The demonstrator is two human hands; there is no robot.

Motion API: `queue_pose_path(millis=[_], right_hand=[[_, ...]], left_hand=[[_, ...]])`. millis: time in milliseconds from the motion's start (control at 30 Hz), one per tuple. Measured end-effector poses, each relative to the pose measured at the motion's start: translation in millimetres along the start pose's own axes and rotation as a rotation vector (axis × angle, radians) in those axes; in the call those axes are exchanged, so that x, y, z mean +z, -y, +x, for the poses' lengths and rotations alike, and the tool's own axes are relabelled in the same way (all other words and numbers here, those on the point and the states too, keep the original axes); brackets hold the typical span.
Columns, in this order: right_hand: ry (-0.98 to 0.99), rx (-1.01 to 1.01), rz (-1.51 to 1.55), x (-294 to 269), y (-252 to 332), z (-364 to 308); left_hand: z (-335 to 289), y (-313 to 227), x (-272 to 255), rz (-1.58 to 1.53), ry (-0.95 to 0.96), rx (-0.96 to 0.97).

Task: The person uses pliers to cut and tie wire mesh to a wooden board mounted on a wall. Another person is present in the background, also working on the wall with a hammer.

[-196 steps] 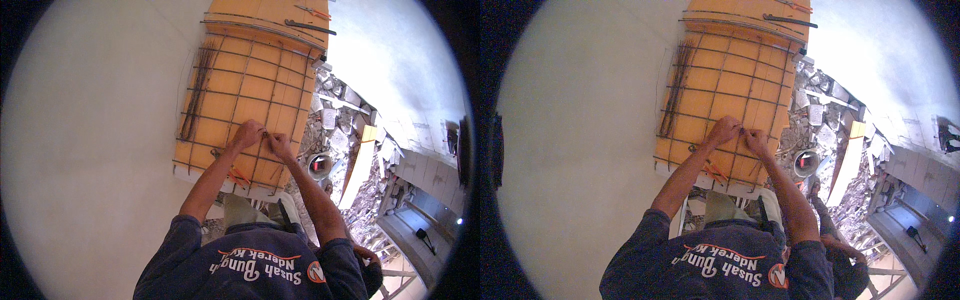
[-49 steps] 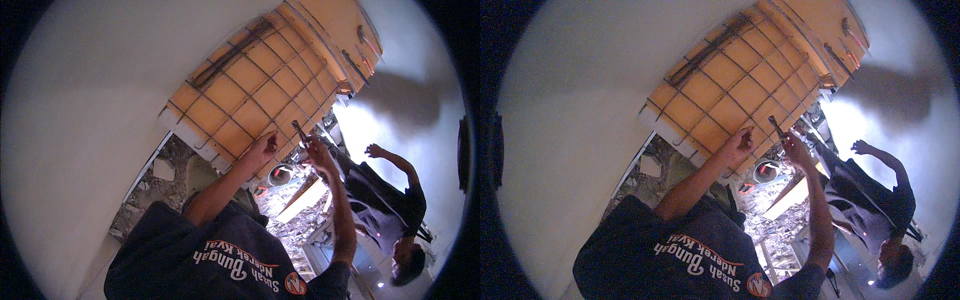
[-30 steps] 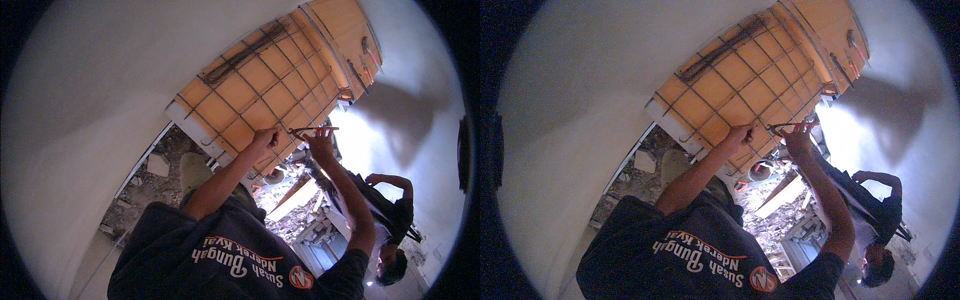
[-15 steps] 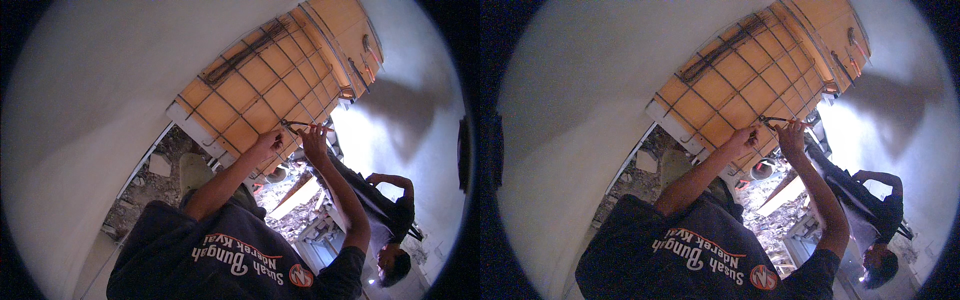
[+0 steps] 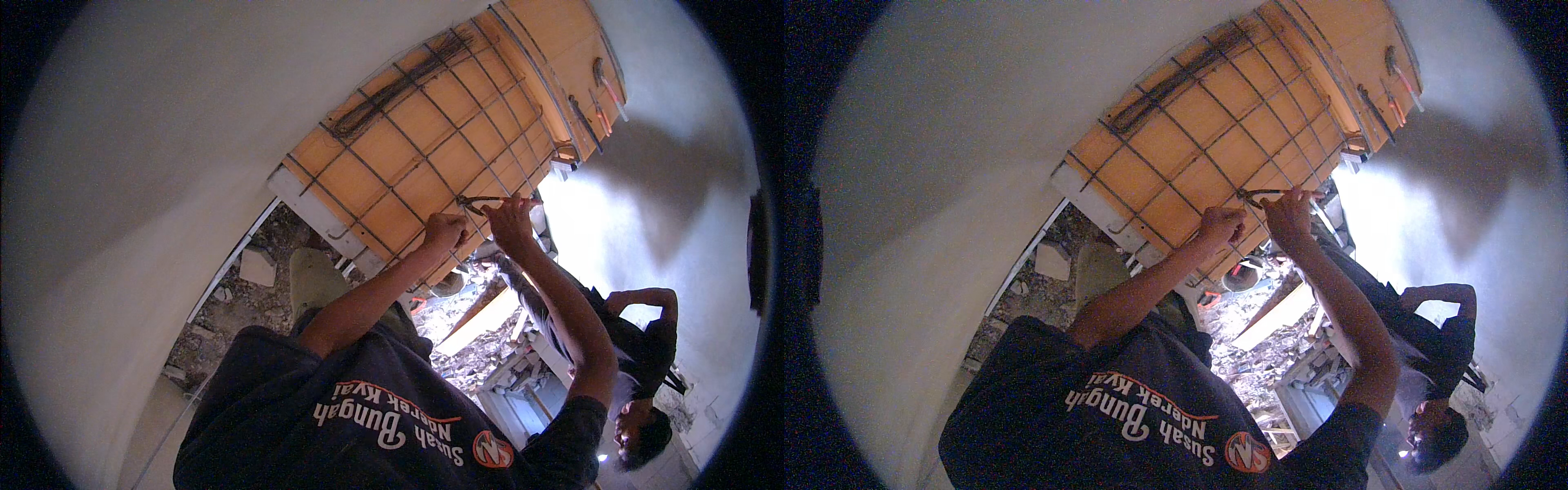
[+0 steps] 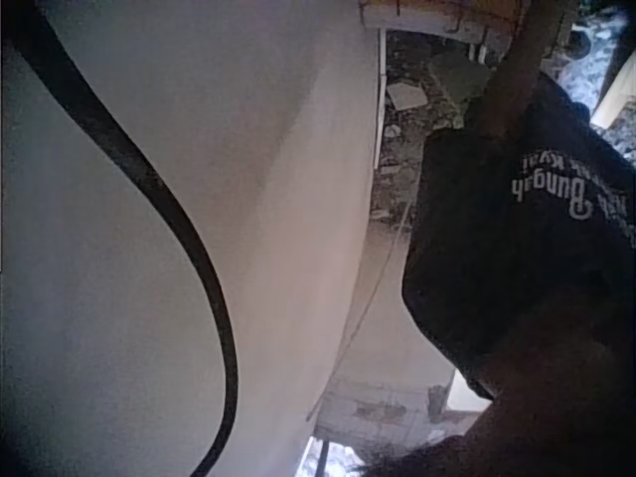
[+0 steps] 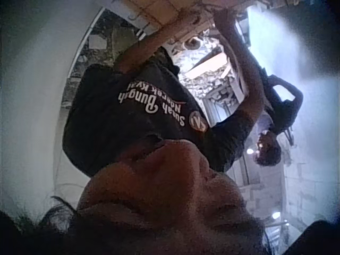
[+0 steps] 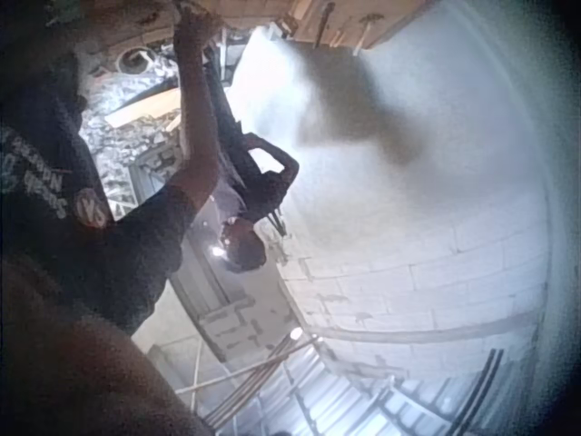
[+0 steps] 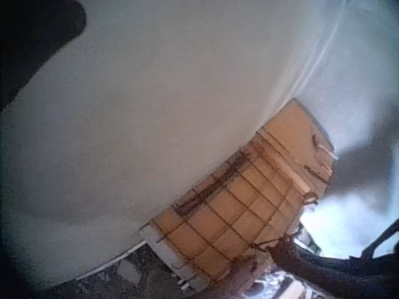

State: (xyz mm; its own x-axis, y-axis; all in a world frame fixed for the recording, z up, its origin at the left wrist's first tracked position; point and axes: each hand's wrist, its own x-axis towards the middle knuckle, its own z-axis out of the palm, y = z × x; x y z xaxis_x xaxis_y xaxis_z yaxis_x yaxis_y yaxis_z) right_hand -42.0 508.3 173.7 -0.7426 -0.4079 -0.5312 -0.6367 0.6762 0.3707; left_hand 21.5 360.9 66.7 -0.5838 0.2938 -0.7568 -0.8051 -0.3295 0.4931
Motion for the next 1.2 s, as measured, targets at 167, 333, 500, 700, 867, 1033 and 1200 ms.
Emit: queue_pose_path(millis=[167, 333, 500, 700, 867, 1033, 1200], right_hand=[[-0.032, -0.052, 0.111, 39, -15, 0], [-0.043, -0.052, 0.082, 41, -17, -12], [0.019, -0.007, 0.063, 42, -12, -18], [-0.28, -0.145, 0.096, 77, -32, -12], [-0.305, -0.25, 0.072, 50, -46, 18], [-0.029, -0.163, 0.175, 40, -35, 29], [0.124, -0.047, 0.416, 47, -22, 25]], left_hand=[[-6, -1, -12, 0.035, 0.026, 0.023], [-2, 1, -21, 0.086, -0.006, 0.081], [11, -9, -30, 0.155, 0.06, 0.035], [2, -21, -25, 0.212, 0.07, 0.045], [13, -17, -24, 0.225, 0.056, 0.029], [10, -22, -25, 0.174, 0.032, 0.03], [9, -31, -31, 0.207, 0.021, 0.048]])
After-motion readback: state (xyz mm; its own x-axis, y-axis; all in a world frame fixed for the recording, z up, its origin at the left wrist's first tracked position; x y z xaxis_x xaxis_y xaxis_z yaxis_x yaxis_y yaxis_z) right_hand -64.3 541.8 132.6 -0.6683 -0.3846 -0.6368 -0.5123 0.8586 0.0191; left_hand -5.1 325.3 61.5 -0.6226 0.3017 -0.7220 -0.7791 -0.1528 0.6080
